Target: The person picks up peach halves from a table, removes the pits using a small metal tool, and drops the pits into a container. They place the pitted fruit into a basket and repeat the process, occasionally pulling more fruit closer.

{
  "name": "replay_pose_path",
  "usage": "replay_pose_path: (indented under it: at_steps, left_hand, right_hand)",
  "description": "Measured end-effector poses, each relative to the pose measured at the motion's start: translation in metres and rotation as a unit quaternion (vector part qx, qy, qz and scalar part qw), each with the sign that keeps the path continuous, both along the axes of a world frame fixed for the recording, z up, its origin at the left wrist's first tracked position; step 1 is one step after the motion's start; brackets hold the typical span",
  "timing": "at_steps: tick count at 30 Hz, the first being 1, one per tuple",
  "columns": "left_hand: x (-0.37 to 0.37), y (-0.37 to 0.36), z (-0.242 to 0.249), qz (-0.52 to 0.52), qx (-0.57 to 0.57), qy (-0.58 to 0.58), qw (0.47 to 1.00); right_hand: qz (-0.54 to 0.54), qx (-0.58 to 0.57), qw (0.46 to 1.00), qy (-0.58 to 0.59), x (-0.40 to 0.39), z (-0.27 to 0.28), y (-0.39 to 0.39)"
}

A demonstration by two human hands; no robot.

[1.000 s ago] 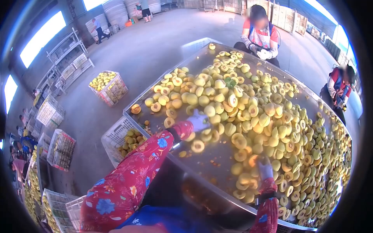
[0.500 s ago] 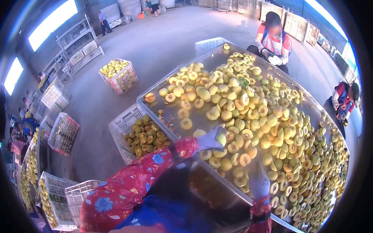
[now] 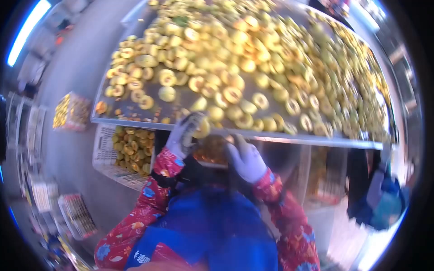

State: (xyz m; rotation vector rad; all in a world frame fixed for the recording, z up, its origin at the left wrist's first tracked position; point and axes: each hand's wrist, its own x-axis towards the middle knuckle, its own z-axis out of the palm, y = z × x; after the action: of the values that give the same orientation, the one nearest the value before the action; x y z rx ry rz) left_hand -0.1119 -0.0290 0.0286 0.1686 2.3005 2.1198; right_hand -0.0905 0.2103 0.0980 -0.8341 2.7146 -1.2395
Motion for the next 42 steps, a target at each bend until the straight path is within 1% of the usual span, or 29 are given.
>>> replay_pose_path:
  at_steps: [1,2,3,4,6,7,8,11,14,15,16,17,20,21,22,23,24,26,27,29,30,31,32,34,36,37,39,40,42]
  left_hand:
    - [-0.001,0.005,0.009,-0.015,-0.002,0.009,1.0]
    - [0.0,0.01,0.017,-0.03,-0.004,0.018,0.999]
    - [0.004,0.014,0.008,-0.024,0.017,-0.02,0.999]
    - [0.009,0.015,-0.003,-0.013,0.036,-0.056,0.998]
    - [0.022,0.02,-0.023,0.014,0.069,-0.115,0.991]
    - [0.023,0.027,0.008,-0.004,0.174,-0.197,0.965]
    - [0.025,0.034,0.039,-0.005,0.272,-0.28,0.921]
    - [0.031,0.044,0.026,0.007,0.221,-0.193,0.956]
    - [0.034,0.047,0.029,0.03,0.276,-0.261,0.924]
    - [0.034,0.048,0.028,0.037,0.083,-0.092,0.992]
    - [0.032,0.049,0.026,0.039,-0.115,0.087,0.989]
    - [0.032,0.05,0.023,0.037,-0.305,0.26,0.916]
    - [0.039,0.053,-0.001,0.067,-0.308,0.189,0.93]
    - [0.042,0.058,0.001,0.083,-0.205,0.104,0.97]
    - [0.046,0.065,0.005,0.097,-0.099,0.014,0.99]
    - [0.048,0.072,0.007,0.11,0.01,-0.074,0.991]
    - [0.046,0.077,0.001,0.143,0.073,-0.097,0.982]
    - [0.047,0.08,-0.002,0.128,0.076,-0.075,0.986]
    - [0.046,0.081,0.0,0.12,0.076,-0.064,0.988]
    - [0.045,0.073,-0.01,0.063,0.059,-0.033,0.996]
    - [0.039,0.071,0.004,0.033,0.161,-0.108,0.981]
    - [0.034,0.068,0.012,0.003,0.26,-0.18,0.949]
    - [0.032,0.066,0.012,0.008,0.274,-0.197,0.941]
    - [0.029,0.061,0.026,0.029,0.228,-0.183,0.956]
    - [0.029,0.06,0.024,0.068,0.16,-0.142,0.974]
    - [0.029,0.055,0.02,0.049,0.116,-0.136,0.983]
    - [0.028,0.039,0.018,0.01,0.028,-0.123,0.992]
    - [0.027,0.038,0.021,0.012,0.042,-0.137,0.99]
    - [0.027,0.038,0.029,0.016,0.072,-0.166,0.983]
  right_hand:
    - [-0.004,0.026,0.999,-0.047,0.002,-0.003,-0.001]
    - [-0.036,-0.006,0.996,-0.081,0.006,-0.002,-0.006]
    - [-0.064,-0.039,0.991,-0.114,0.009,-0.001,-0.011]
    - [-0.058,-0.045,0.997,-0.037,0.01,-0.011,-0.015]
    - [-0.064,-0.015,0.998,-0.019,0.018,-0.012,-0.015]
    - [-0.065,0.0,0.998,-0.015,0.021,-0.009,-0.018]
    - [-0.07,0.0,0.998,-0.001,0.023,-0.004,-0.02]
    - [-0.094,0.045,0.994,-0.045,0.032,-0.008,-0.019]
    - [-0.11,0.014,0.994,0.015,0.033,-0.019,-0.02]
    - [-0.114,0.016,0.993,0.009,0.033,-0.02,-0.022]
    - [-0.119,0.018,0.993,0.003,0.034,-0.02,-0.023]
    - [-0.123,0.021,0.992,-0.002,0.034,-0.019,-0.025]
    - [-0.132,0.014,0.99,-0.046,0.035,-0.016,-0.032]
    - [-0.116,-0.016,0.992,-0.056,0.035,-0.022,-0.032]
    - [-0.1,-0.046,0.992,-0.067,0.036,-0.032,-0.032]
    - [-0.084,-0.076,0.991,-0.077,0.034,-0.038,-0.032]
    - [-0.058,-0.105,0.987,-0.106,0.03,-0.042,-0.029]
    - [-0.034,-0.176,0.966,-0.188,0.023,-0.046,-0.022]
    - [-0.038,-0.216,0.946,-0.239,0.021,-0.046,-0.021]
    - [-0.099,-0.313,0.865,-0.38,0.018,-0.044,-0.022]
    - [-0.101,-0.336,0.793,-0.498,0.013,-0.025,-0.017]
    - [-0.106,-0.324,0.805,-0.485,0.012,-0.021,-0.014]
    - [-0.111,-0.311,0.817,-0.472,0.012,-0.019,-0.011]
    - [-0.117,-0.26,0.84,-0.461,0.01,-0.007,-0.004]
    - [-0.097,-0.188,0.913,-0.348,0.014,-0.01,-0.002]
    - [-0.086,-0.151,0.941,-0.29,0.018,-0.013,-0.002]
    - [-0.08,-0.11,0.966,-0.221,0.021,-0.018,-0.005]
    - [-0.077,-0.09,0.976,-0.184,0.021,-0.02,-0.006]
    - [-0.073,-0.097,0.979,-0.165,0.021,-0.021,-0.007]
